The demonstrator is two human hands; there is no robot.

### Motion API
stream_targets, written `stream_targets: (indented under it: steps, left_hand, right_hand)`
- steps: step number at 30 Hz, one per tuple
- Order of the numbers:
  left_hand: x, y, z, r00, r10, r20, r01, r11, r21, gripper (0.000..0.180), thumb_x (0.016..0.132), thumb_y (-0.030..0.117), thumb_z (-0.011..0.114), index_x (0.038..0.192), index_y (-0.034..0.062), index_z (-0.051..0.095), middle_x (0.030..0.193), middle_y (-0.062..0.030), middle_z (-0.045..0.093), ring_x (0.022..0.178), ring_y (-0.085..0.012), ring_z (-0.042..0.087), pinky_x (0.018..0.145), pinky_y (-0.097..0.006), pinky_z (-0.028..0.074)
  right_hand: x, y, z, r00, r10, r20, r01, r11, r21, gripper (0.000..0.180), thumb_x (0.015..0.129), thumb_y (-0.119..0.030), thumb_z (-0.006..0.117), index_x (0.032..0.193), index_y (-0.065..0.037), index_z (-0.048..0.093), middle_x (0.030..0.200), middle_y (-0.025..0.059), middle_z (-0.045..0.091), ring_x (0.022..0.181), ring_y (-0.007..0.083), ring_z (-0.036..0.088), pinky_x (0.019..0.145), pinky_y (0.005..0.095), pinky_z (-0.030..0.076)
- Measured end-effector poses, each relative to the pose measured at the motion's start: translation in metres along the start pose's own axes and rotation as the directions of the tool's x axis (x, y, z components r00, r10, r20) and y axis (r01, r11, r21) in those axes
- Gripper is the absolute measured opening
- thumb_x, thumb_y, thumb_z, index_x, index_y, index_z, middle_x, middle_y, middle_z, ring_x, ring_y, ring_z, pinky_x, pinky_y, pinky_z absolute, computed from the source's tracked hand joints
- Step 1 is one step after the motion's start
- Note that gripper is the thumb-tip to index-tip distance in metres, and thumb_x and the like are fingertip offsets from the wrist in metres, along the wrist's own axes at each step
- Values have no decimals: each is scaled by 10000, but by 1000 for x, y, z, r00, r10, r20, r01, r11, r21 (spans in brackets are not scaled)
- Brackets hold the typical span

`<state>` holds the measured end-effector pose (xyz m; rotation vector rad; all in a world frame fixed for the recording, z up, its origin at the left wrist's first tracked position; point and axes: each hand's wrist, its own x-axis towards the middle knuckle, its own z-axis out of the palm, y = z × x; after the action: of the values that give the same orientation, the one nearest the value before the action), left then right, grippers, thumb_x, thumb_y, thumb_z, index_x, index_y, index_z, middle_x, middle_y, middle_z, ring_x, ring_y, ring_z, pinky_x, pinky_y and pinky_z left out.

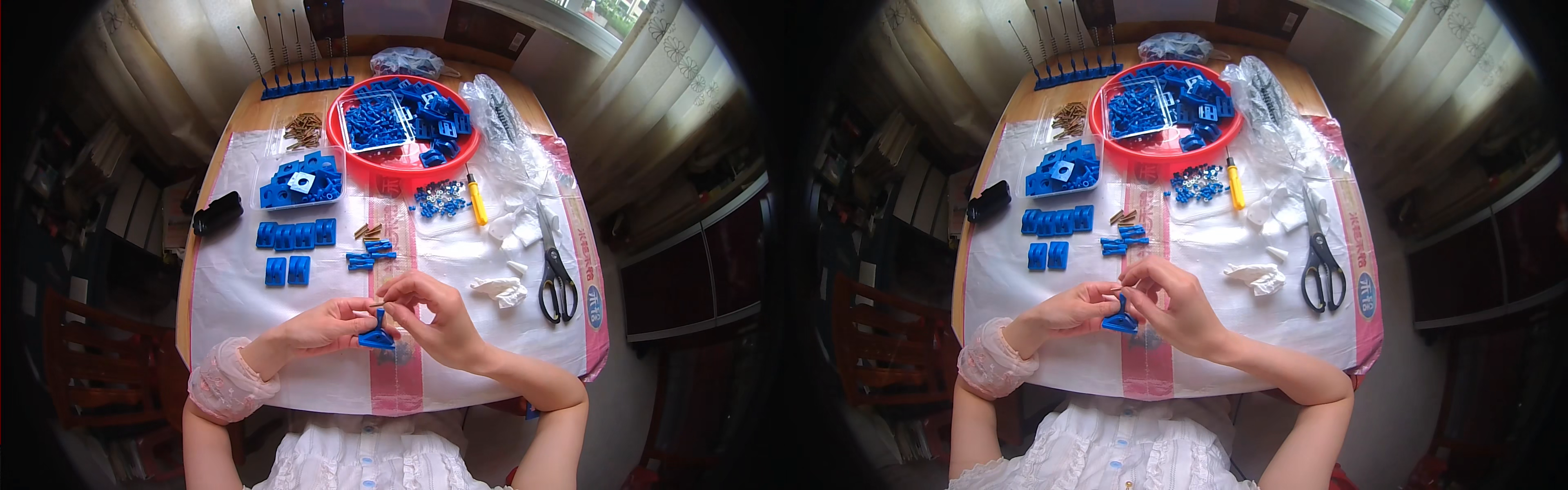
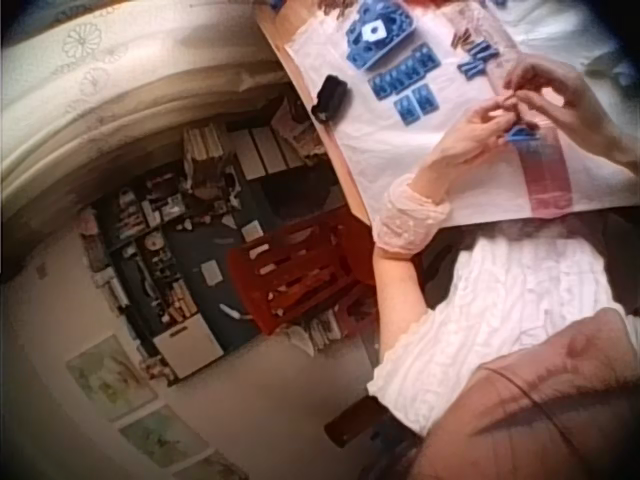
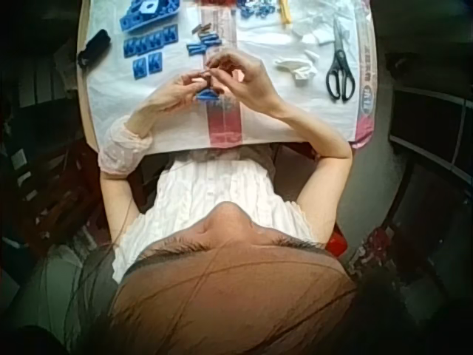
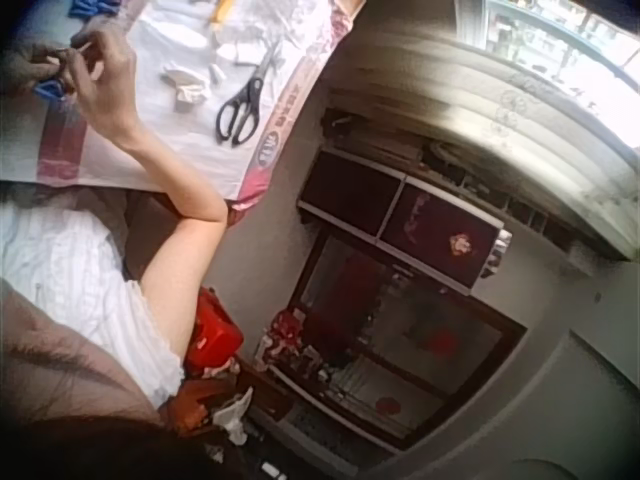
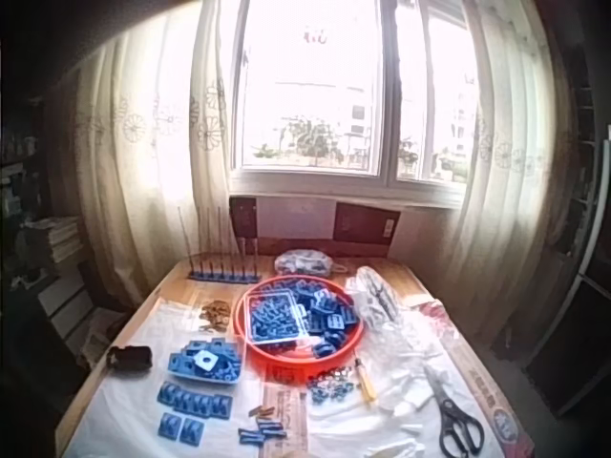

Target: Assembling blue plastic components using a screwdriver.

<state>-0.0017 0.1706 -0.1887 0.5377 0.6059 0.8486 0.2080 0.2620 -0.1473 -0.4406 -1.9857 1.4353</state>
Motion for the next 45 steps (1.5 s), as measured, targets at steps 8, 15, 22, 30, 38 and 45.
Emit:
stream_targets:
  steps: [8,15,22,30,38,45]
  left_hand:
    - [-1,-4,-11,999,38,-27,-40,998,-50,203,1043,139,567,1216,34,558,1238,-145,661,1137,-191,650,1034,-343,530]
    - [0,2,-3,994,28,-105,-32,999,-39,194,1036,130,580,1215,57,565,1180,-114,675,1095,-179,657,1003,-356,534]
    - [1,-6,-9,990,103,-95,-99,994,48,223,1047,129,563,1253,45,570,1205,-115,688,1089,-155,657,998,-315,529]
    - [4,-5,15,881,408,-241,-250,833,494,177,1035,67,559,1177,-4,639,1184,-97,692,1042,-131,665,920,-281,558]
    - [5,-12,20,783,605,-145,-367,637,678,192,965,-47,611,1151,-40,662,1208,-128,677,1061,-163,671,935,-288,567]
    - [4,-10,19,780,620,-87,-414,615,671,193,948,-62,627,1130,-17,673,1242,-135,657,1075,-182,671,932,-303,584]
  right_hand:
    - [-16,-14,-1,908,-387,163,419,814,-403,282,797,32,773,1049,18,647,876,120,631,705,247,646,589,354,521]
    - [-23,-14,1,894,-386,229,448,742,-499,305,770,16,787,1032,22,631,881,123,627,707,259,642,600,356,525]
    - [-24,-10,4,899,-355,257,438,706,-556,268,793,10,758,1024,17,621,867,114,612,699,258,634,610,358,524]
    - [-27,-4,6,970,-179,167,244,743,-623,169,848,4,732,976,2,623,849,118,615,661,253,625,581,346,502]
    - [-14,14,1,988,154,8,-148,964,-221,249,842,-82,789,977,-15,591,760,117,662,655,201,672,583,327,516]
    - [0,21,-15,979,196,64,-184,970,-160,344,822,-104,830,1074,-19,612,806,84,707,704,97,678,597,244,525]
